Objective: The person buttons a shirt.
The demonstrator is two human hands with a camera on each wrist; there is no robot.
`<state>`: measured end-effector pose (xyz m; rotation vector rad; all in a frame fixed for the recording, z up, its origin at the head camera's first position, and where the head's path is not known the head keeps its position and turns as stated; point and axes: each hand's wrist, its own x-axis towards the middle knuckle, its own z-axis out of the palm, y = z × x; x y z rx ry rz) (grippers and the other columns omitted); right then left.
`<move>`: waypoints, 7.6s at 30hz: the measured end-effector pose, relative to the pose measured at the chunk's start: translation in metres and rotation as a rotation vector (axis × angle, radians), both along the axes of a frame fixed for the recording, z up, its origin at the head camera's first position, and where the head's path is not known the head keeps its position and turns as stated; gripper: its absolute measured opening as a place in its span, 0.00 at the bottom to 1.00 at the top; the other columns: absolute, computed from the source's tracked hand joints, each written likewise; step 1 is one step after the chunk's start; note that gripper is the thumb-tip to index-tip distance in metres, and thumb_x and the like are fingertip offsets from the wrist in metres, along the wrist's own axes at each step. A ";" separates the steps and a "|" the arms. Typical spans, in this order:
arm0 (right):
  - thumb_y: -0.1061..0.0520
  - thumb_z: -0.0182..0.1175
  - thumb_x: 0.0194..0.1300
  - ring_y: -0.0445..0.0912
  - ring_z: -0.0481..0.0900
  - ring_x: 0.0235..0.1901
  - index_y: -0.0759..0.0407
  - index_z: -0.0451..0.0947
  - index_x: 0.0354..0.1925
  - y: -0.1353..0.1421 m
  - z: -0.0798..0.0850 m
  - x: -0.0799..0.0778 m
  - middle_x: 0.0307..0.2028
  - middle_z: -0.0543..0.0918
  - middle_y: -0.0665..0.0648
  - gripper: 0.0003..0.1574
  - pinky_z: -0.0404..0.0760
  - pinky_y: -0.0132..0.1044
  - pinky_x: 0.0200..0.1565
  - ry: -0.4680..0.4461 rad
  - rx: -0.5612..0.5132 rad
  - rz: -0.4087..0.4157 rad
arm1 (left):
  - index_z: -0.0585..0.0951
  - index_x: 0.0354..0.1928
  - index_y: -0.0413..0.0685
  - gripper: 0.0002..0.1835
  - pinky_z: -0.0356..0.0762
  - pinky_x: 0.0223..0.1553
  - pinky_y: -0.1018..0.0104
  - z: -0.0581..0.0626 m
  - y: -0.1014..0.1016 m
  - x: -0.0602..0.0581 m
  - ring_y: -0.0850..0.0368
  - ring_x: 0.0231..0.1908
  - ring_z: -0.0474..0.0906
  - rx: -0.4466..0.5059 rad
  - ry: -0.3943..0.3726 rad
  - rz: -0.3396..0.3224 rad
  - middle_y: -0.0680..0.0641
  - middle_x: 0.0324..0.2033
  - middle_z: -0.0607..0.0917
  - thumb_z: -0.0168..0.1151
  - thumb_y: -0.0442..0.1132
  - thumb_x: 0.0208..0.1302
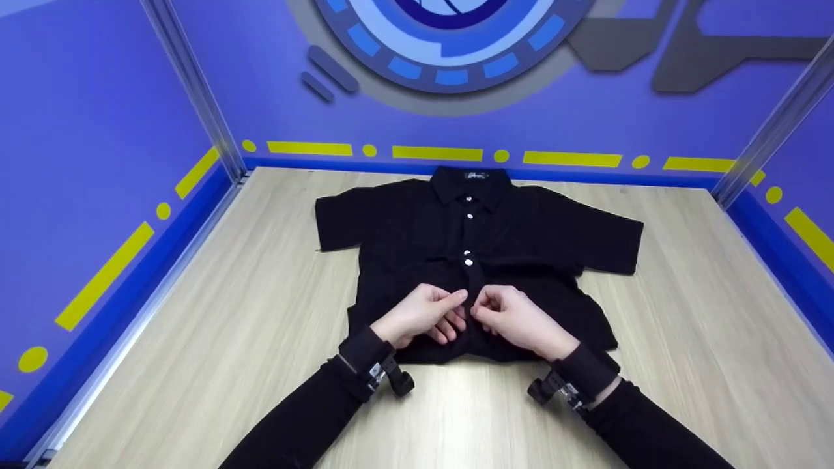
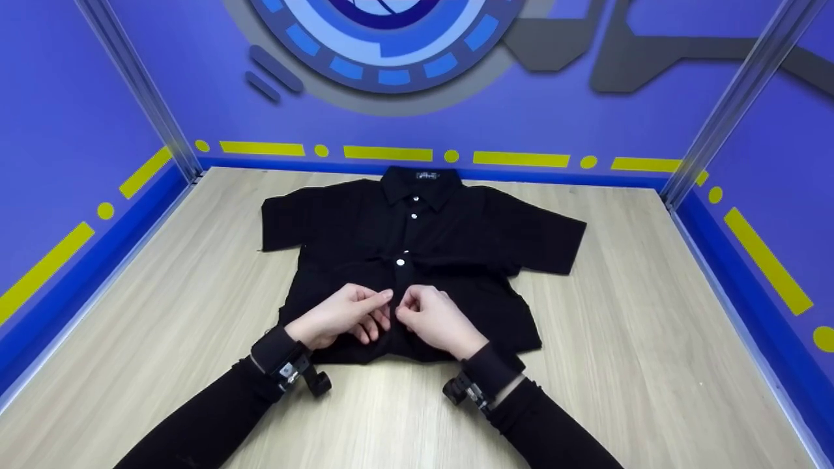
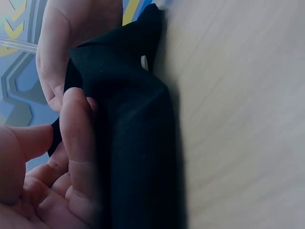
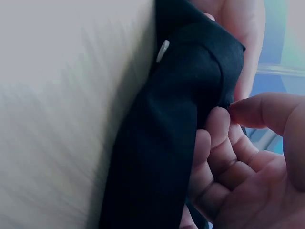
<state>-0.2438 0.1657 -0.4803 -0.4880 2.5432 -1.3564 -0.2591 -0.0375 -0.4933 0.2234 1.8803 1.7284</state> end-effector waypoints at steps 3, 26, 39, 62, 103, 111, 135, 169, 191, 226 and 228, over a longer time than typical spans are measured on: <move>0.56 0.61 0.61 0.39 0.76 0.20 0.50 0.75 0.27 -0.003 0.002 0.002 0.20 0.79 0.45 0.06 0.76 0.31 0.23 0.087 0.084 -0.021 | 0.82 0.33 0.40 0.23 0.78 0.16 0.71 0.000 0.000 0.001 0.60 0.16 0.79 0.003 0.000 -0.005 0.43 0.25 0.87 0.58 0.56 0.67; 0.51 0.67 0.58 0.38 0.77 0.22 0.49 0.77 0.28 -0.004 0.002 0.005 0.21 0.80 0.44 0.08 0.75 0.30 0.26 0.144 0.137 0.013 | 0.84 0.34 0.40 0.17 0.79 0.18 0.71 -0.005 0.004 0.002 0.60 0.17 0.79 -0.001 -0.034 -0.019 0.44 0.24 0.85 0.61 0.49 0.66; 0.50 0.69 0.56 0.38 0.75 0.21 0.49 0.77 0.28 -0.002 0.003 0.005 0.21 0.80 0.45 0.09 0.74 0.30 0.24 0.098 0.138 0.037 | 0.83 0.33 0.37 0.15 0.79 0.18 0.73 -0.006 0.003 0.003 0.61 0.16 0.79 0.012 -0.030 -0.020 0.44 0.23 0.85 0.61 0.45 0.67; 0.55 0.64 0.64 0.44 0.75 0.23 0.64 0.78 0.35 0.004 0.000 0.000 0.25 0.79 0.57 0.12 0.75 0.31 0.24 -0.126 -0.090 0.071 | 0.83 0.35 0.40 0.15 0.78 0.18 0.72 -0.007 0.003 0.001 0.61 0.17 0.79 -0.002 -0.021 -0.033 0.46 0.24 0.84 0.60 0.46 0.67; 0.62 0.59 0.64 0.46 0.76 0.24 0.64 0.74 0.39 0.015 -0.001 -0.006 0.27 0.80 0.57 0.06 0.76 0.32 0.27 -0.201 -0.133 0.120 | 0.81 0.33 0.45 0.09 0.78 0.19 0.71 -0.003 0.000 0.000 0.59 0.20 0.80 -0.005 -0.037 -0.145 0.46 0.28 0.86 0.62 0.43 0.63; 0.65 0.63 0.60 0.46 0.75 0.24 0.65 0.76 0.39 0.014 -0.002 -0.004 0.27 0.80 0.58 0.08 0.77 0.32 0.26 -0.188 -0.101 0.177 | 0.82 0.28 0.45 0.13 0.75 0.14 0.73 -0.005 -0.004 0.002 0.63 0.14 0.76 -0.110 0.005 -0.233 0.48 0.24 0.86 0.68 0.48 0.60; 0.18 0.64 0.39 0.68 0.55 0.70 0.50 0.55 0.74 0.068 0.016 0.001 0.72 0.57 0.67 0.72 0.61 0.69 0.63 0.165 0.746 0.125 | 0.81 0.41 0.55 0.26 0.76 0.41 0.61 0.030 -0.029 0.030 0.58 0.38 0.76 -0.831 0.753 -0.191 0.54 0.35 0.81 0.75 0.60 0.43; 0.19 0.60 0.47 0.60 0.76 0.55 0.55 0.75 0.59 0.139 0.041 0.006 0.55 0.79 0.63 0.54 0.69 0.66 0.56 0.231 0.747 0.086 | 0.76 0.62 0.48 0.43 0.75 0.56 0.50 0.048 -0.129 0.000 0.47 0.55 0.77 -0.880 0.825 -0.298 0.43 0.54 0.81 0.71 0.65 0.47; 0.19 0.56 0.52 0.86 0.36 0.63 0.62 0.41 0.75 0.196 0.015 -0.065 0.71 0.38 0.81 0.73 0.45 0.81 0.57 -0.083 0.760 -0.058 | 0.63 0.69 0.34 0.61 0.64 0.67 0.45 0.040 -0.150 -0.075 0.35 0.68 0.61 -1.314 0.627 -0.143 0.32 0.69 0.63 0.59 0.78 0.46; 0.36 0.59 0.64 0.64 0.58 0.70 0.61 0.64 0.68 0.058 0.024 -0.072 0.70 0.63 0.65 0.45 0.59 0.61 0.68 0.362 0.655 0.285 | 0.58 0.73 0.41 0.59 0.58 0.71 0.50 0.052 -0.005 0.019 0.40 0.72 0.54 -1.044 1.020 -0.550 0.37 0.72 0.59 0.57 0.78 0.49; 0.37 0.57 0.66 0.62 0.57 0.71 0.61 0.63 0.69 0.039 0.022 -0.070 0.71 0.61 0.64 0.44 0.59 0.59 0.69 0.356 0.651 0.314 | 0.57 0.73 0.41 0.62 0.58 0.72 0.53 0.047 0.009 0.034 0.42 0.73 0.52 -1.094 1.053 -0.616 0.38 0.73 0.57 0.55 0.80 0.46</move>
